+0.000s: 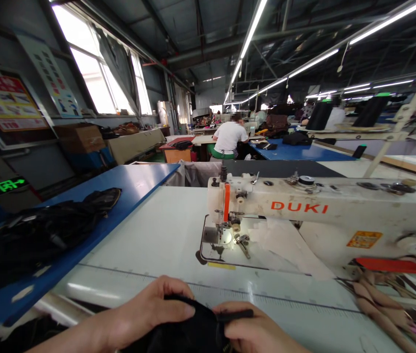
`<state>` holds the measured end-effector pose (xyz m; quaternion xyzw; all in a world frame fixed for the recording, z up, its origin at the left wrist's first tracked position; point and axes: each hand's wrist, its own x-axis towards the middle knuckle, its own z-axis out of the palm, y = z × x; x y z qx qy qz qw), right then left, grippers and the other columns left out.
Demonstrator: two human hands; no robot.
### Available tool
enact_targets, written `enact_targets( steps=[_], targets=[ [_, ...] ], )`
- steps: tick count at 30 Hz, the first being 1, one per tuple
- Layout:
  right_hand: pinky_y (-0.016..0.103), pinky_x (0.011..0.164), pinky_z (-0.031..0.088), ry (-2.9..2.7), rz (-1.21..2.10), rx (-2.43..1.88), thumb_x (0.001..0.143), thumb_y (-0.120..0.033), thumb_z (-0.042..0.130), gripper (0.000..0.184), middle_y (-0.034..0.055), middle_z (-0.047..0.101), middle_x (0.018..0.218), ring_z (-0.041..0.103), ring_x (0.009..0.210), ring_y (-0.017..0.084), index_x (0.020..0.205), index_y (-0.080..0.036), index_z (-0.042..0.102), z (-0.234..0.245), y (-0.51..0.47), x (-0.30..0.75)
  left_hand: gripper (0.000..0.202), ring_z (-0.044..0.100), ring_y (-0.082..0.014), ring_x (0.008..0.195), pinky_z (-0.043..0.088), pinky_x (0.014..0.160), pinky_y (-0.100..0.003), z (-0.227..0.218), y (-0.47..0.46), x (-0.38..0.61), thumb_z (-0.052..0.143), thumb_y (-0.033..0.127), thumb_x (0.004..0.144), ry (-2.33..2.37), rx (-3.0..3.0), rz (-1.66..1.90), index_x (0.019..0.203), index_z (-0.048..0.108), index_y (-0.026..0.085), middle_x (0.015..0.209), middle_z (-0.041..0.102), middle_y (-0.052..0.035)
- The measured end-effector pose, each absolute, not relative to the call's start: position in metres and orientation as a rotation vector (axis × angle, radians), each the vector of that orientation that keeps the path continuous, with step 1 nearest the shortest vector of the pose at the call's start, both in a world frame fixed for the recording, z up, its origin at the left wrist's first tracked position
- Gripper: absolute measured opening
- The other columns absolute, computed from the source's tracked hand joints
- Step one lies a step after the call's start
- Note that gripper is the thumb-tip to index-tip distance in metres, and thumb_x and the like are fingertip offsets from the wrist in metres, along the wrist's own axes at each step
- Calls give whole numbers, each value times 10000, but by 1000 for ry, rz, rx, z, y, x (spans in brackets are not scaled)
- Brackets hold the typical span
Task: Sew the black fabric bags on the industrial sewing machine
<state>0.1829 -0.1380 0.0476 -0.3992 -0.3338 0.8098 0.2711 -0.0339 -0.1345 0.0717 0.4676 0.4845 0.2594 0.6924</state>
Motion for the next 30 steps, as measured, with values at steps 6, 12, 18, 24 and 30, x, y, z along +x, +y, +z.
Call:
enact_targets(
  steps=[6,12,18,24,30],
  targets=[
    [376,980,341,-1649,1774,-1036,668,-195,605,362,56,648,1123,529,1116,256,1022,-225,678,79,-117,202,237,452,-98,531,327,543,-223,79,-129,-26,696,306,599,1133,1062,557,737,696,113,566,545,23],
    [280,766,432,-2165,1406,-1088,828,-260,552,146,11,651,842,583,837,193,827,-213,691,87,-112,185,138,421,-91,530,305,525,-213,87,-125,-23,644,254,601,1171,1037,546,661,667,132,519,486,48],
    [237,676,394,-2116,1553,-1044,861,-338,517,229,-5,565,734,508,746,158,749,-177,635,81,-107,181,140,425,-94,543,305,519,-209,87,-123,-28,618,226,595,1134,980,567,671,669,119,530,504,36],
    [236,586,327,-1895,1561,-1147,838,-386,516,273,-28,412,624,393,636,132,664,-178,537,73,-113,178,202,471,-96,565,348,571,-211,80,-118,-33,699,260,590,1164,1083,587,743,686,128,588,562,34],
    [238,616,350,-1856,1562,-1178,871,-443,474,305,-23,431,665,406,666,140,725,-182,533,66,-117,181,265,502,-112,633,389,637,-228,75,-111,-49,771,334,591,1049,1142,667,701,666,117,646,585,12]
  ],
)
